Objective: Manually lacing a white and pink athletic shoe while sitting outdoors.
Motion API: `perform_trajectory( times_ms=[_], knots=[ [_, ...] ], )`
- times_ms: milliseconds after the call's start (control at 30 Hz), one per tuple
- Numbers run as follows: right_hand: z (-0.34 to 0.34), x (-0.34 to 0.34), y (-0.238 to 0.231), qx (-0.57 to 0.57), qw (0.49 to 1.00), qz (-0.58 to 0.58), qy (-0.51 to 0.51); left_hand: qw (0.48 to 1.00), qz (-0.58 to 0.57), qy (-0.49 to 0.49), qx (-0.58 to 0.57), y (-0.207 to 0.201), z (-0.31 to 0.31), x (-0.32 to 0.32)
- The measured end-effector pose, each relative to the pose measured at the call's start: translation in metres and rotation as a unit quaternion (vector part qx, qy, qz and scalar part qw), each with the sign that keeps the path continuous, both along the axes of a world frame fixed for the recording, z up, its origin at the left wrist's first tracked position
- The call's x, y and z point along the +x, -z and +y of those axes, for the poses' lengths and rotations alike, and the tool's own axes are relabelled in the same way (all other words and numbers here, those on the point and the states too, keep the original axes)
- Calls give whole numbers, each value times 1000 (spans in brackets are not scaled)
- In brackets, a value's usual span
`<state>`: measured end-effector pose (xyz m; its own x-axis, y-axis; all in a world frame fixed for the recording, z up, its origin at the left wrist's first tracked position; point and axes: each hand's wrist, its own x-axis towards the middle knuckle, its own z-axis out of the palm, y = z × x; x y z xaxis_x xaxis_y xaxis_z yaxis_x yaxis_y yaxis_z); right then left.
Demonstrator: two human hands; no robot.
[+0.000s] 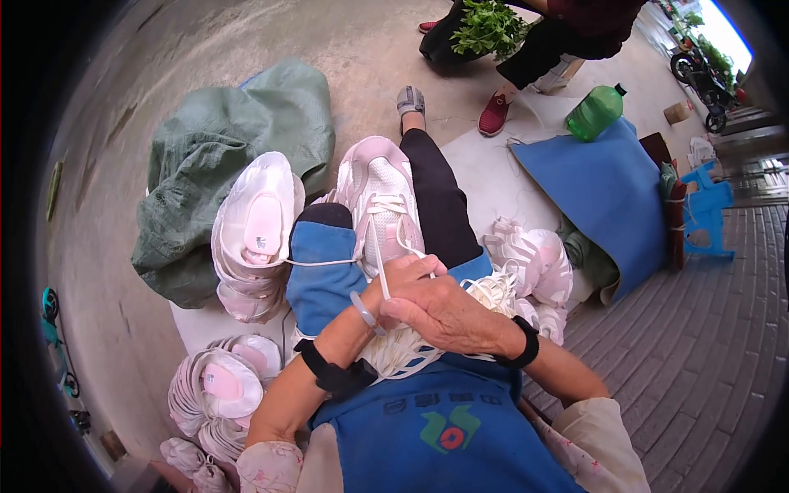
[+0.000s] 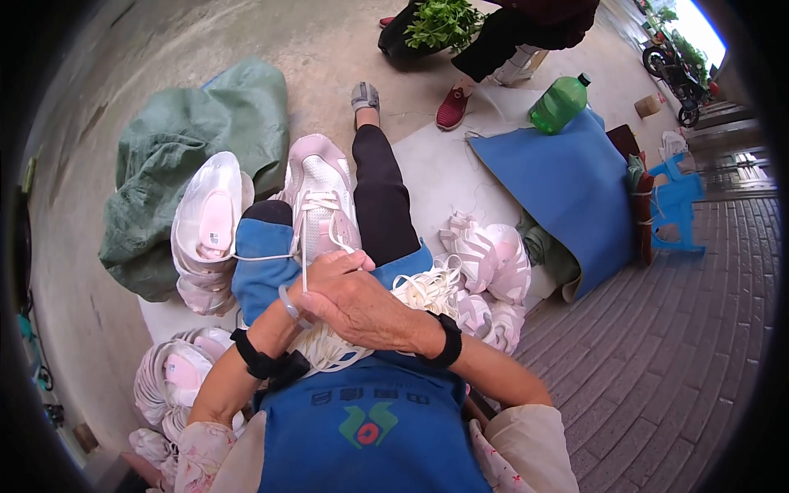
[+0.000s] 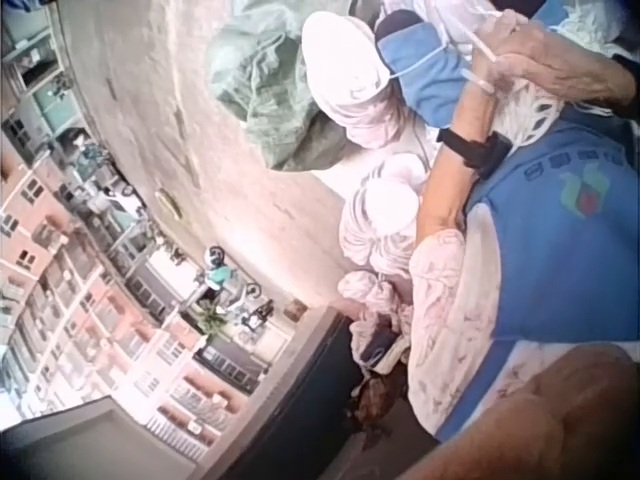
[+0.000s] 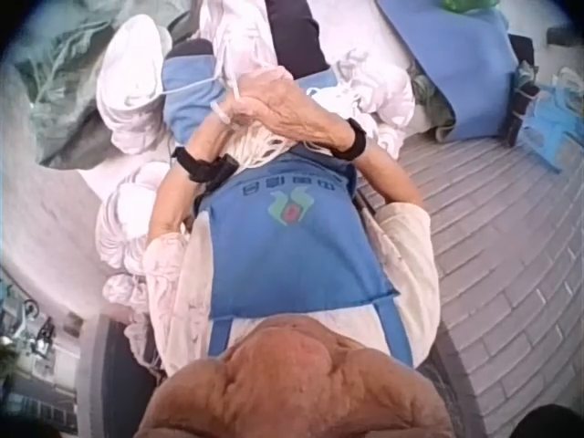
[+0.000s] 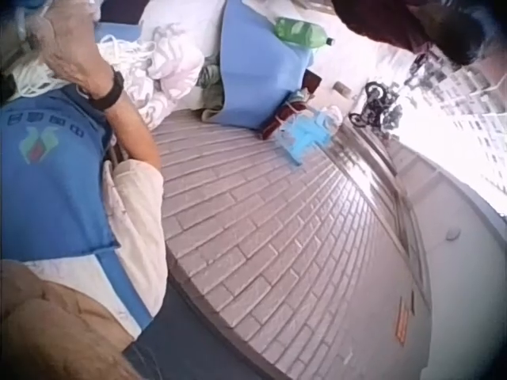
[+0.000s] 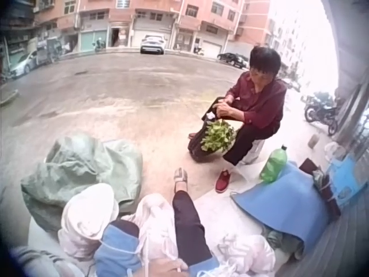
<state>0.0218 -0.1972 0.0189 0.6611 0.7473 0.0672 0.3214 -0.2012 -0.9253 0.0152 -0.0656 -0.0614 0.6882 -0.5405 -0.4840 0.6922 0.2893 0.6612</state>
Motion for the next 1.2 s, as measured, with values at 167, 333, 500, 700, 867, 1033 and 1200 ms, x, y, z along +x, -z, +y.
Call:
perform_trajectory(
  times_ms=[167,333,500,700,867,1033,1200],
  knots=[
    [-44,24,-9,-89,986,58,128,977,66,-195,-53,-14,63,-22],
    [-98,51,41,-158,955,47,248,909,-4,-362,-205,-4,169,-51],
    [-111,55,64,-167,910,213,312,864,-57,-463,-189,19,271,-76],
    [-115,81,83,-65,868,291,397,819,-130,-520,-207,15,396,-143],
    [-141,107,125,-192,900,-84,382,581,-52,-812,29,-49,372,-111],
    [-89,95,69,-219,903,-209,306,719,-199,-663,-71,-16,463,-160],
    [-46,39,41,-166,974,-149,43,875,-156,-433,149,-57,241,-43]
  ],
)
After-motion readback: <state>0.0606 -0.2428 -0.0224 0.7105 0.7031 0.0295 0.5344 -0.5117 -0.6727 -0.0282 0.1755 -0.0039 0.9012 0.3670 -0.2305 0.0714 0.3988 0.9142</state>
